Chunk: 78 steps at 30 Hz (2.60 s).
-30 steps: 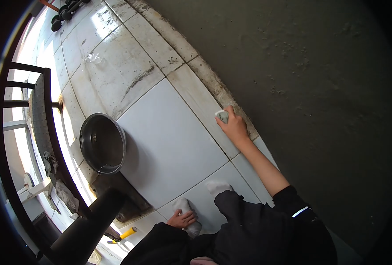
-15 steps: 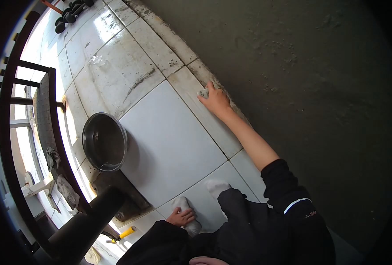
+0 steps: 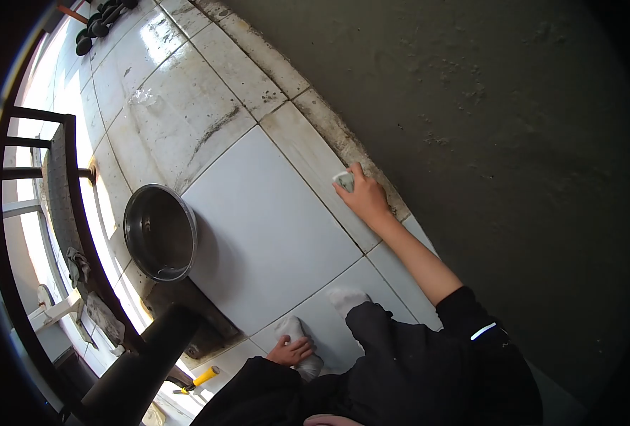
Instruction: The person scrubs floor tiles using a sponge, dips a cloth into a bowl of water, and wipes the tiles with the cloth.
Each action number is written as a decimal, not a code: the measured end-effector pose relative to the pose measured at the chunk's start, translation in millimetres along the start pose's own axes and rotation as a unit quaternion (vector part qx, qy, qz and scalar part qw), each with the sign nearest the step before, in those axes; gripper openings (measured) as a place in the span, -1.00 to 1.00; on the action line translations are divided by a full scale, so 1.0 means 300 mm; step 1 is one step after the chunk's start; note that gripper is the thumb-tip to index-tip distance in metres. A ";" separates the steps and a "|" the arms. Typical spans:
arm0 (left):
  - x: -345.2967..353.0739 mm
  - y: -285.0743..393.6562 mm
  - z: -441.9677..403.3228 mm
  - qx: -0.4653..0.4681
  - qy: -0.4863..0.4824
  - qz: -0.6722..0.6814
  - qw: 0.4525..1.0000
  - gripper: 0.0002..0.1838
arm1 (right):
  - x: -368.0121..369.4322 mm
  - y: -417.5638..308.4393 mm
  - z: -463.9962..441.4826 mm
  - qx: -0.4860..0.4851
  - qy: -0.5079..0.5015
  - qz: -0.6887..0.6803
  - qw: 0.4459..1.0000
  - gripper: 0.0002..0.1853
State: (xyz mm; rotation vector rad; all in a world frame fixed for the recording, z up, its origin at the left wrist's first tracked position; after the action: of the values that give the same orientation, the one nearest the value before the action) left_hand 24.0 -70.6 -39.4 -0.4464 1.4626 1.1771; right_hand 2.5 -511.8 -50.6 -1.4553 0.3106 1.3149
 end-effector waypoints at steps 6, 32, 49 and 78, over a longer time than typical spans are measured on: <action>0.000 -0.003 -0.003 -0.016 -0.010 0.007 1.000 -0.67 | 0.074 -0.260 -0.447 -0.010 -0.031 0.049 0.998 -0.43; -0.010 0.003 0.005 -0.012 0.010 0.002 1.000 -0.67 | 0.083 -0.215 -0.307 -0.019 -0.040 0.051 0.998 -0.37; -0.008 0.001 0.005 -0.016 -0.005 0.000 1.000 -0.69 | -0.023 0.084 0.353 -0.015 -0.083 0.047 0.995 -0.52; -0.046 0.004 -0.007 -0.034 -0.029 -0.002 0.999 -0.69 | 0.007 0.043 0.337 -0.015 -0.076 0.084 0.993 -0.53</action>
State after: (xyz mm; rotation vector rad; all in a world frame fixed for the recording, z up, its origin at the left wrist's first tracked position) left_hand 25.7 -76.4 -26.8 -0.4591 1.3748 1.2306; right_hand -61.0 -433.4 -37.7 -1.3677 0.3199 1.5623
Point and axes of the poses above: each hand's wrist, its own z-axis away from the middle knuckle, its own x-axis out of the palm, y = z × x, the point moved 4 cm from there along -z, towards the middle knuckle
